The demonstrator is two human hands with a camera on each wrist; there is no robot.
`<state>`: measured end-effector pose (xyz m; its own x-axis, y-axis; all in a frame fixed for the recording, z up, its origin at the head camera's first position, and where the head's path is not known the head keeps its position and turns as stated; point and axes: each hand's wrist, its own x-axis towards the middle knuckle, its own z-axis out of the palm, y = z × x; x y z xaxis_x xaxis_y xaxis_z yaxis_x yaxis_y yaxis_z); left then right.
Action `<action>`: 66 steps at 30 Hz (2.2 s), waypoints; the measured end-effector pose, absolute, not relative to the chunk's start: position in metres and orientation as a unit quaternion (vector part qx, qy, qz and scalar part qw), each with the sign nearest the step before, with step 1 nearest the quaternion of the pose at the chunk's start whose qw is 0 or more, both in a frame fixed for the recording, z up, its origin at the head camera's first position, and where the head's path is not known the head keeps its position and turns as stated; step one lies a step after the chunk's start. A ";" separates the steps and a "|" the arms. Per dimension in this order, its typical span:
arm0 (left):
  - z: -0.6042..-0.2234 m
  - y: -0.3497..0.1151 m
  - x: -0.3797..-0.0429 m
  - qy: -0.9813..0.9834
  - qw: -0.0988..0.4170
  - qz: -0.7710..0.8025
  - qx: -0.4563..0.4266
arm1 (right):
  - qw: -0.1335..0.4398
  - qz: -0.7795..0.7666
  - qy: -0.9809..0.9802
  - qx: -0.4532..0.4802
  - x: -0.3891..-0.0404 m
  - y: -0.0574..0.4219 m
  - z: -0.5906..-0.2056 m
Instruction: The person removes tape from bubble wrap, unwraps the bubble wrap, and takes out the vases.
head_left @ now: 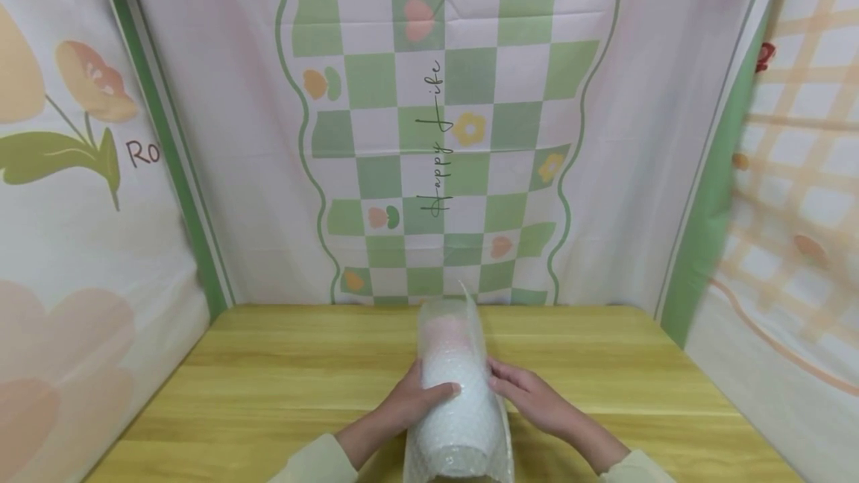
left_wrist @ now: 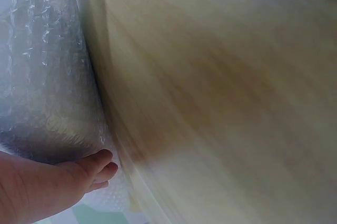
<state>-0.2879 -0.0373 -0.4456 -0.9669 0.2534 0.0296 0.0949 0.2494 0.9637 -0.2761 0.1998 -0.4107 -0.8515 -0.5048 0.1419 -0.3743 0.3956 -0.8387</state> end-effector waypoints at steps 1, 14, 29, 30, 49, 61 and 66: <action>-0.445 -0.037 -0.288 0.788 0.065 0.602 0.111 | 0.067 -0.483 0.833 -0.262 -0.277 0.199 -0.411; -0.445 -0.038 -0.288 0.780 0.067 0.611 0.120 | 0.052 -0.502 0.837 -0.214 -0.289 0.199 -0.412; -0.446 -0.039 -0.289 0.776 0.074 0.614 0.123 | 0.042 -0.516 0.839 -0.166 -0.306 0.186 -0.410; -0.446 -0.039 -0.289 0.775 0.076 0.615 0.123 | 0.040 -0.515 0.840 -0.163 -0.307 0.185 -0.410; -0.449 -0.038 -0.293 0.774 0.078 0.617 0.118 | 0.067 -0.517 0.838 -0.162 -0.324 0.181 -0.414; -0.449 -0.039 -0.292 0.778 0.075 0.614 0.115 | 0.070 -0.518 0.835 -0.173 -0.323 0.180 -0.412; -0.446 -0.039 -0.291 0.779 0.073 0.612 0.114 | 0.071 -0.515 0.835 -0.179 -0.323 0.180 -0.411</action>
